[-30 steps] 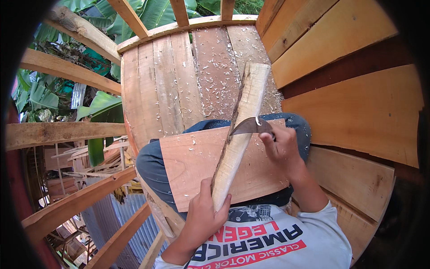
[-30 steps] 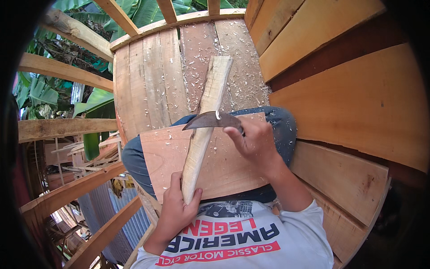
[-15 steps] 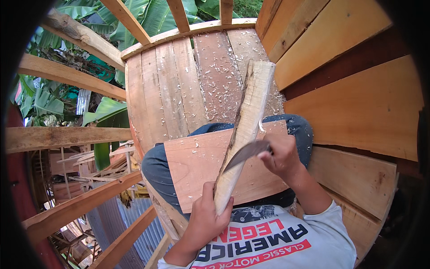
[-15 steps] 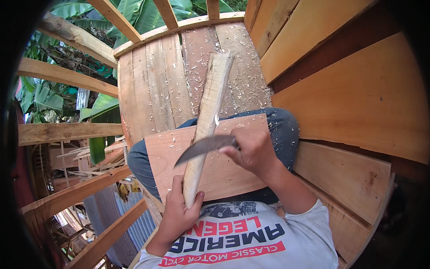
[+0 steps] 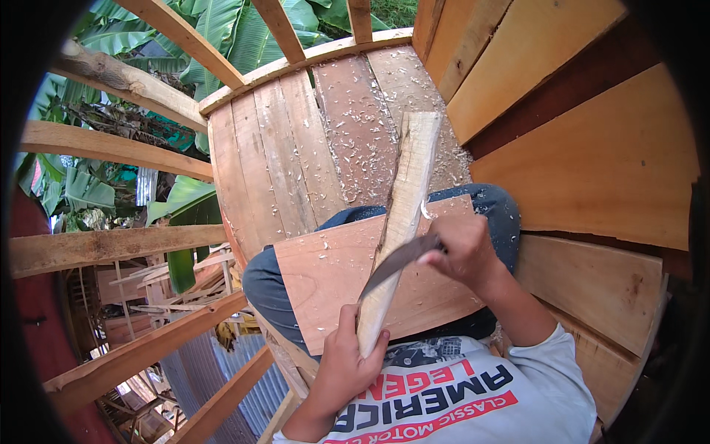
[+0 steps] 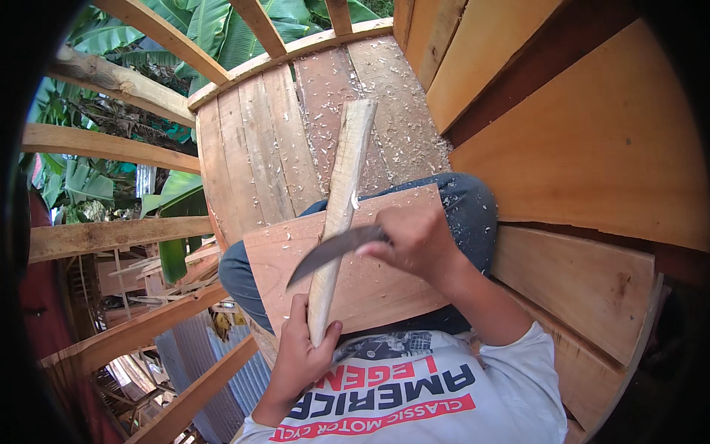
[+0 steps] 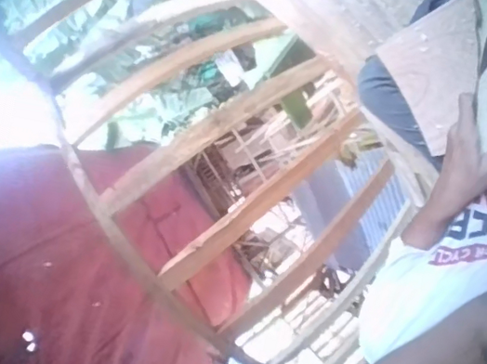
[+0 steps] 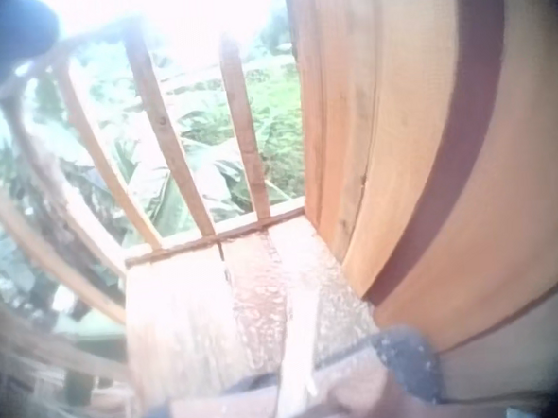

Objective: The person sits cross-legged on a wooden platform and uses a curved knife to shave and shape a long piece of wood. They hold the wood with their left hand and repeatedly scrape the surface with the knife in their right hand, removing thin shavings.

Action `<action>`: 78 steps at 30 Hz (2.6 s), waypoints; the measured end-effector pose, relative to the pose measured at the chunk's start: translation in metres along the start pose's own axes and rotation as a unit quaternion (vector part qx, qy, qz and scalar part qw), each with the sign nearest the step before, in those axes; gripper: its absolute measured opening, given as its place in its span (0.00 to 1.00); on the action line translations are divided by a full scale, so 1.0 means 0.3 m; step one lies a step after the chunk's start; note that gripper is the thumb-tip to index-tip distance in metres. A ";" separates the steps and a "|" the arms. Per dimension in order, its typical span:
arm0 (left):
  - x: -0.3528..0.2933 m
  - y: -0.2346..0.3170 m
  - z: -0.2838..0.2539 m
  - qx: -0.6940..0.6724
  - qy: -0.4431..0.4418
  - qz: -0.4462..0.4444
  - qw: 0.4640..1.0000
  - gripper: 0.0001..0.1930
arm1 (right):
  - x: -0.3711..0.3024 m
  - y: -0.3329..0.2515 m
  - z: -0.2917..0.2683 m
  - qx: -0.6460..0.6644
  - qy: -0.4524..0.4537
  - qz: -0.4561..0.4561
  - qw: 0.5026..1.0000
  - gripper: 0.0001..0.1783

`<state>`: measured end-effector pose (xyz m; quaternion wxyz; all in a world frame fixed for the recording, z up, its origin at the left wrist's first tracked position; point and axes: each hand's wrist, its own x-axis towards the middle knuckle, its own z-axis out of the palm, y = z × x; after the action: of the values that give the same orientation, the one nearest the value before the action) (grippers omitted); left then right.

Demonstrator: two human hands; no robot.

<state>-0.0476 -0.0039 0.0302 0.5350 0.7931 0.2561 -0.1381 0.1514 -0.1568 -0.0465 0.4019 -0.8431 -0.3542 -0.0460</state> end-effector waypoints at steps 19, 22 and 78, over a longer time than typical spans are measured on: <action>0.038 -0.104 -0.058 -0.139 -0.061 0.037 0.988 0.18 | -0.020 -0.132 -0.123 0.494 -0.210 0.131 0.834 0.09; 0.045 -0.116 -0.078 -0.229 -0.080 0.023 0.970 0.19 | -0.032 -0.164 -0.169 0.606 -0.312 0.269 0.681 0.11; 0.057 -0.103 -0.133 -0.058 -0.043 0.047 0.996 0.18 | -0.061 -0.172 -0.120 0.589 -0.249 0.336 0.692 0.08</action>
<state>-0.0529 0.0464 0.0132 0.5964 0.7655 0.2023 -0.1319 0.1126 -0.1706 0.0042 0.7019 -0.4769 -0.0889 0.5215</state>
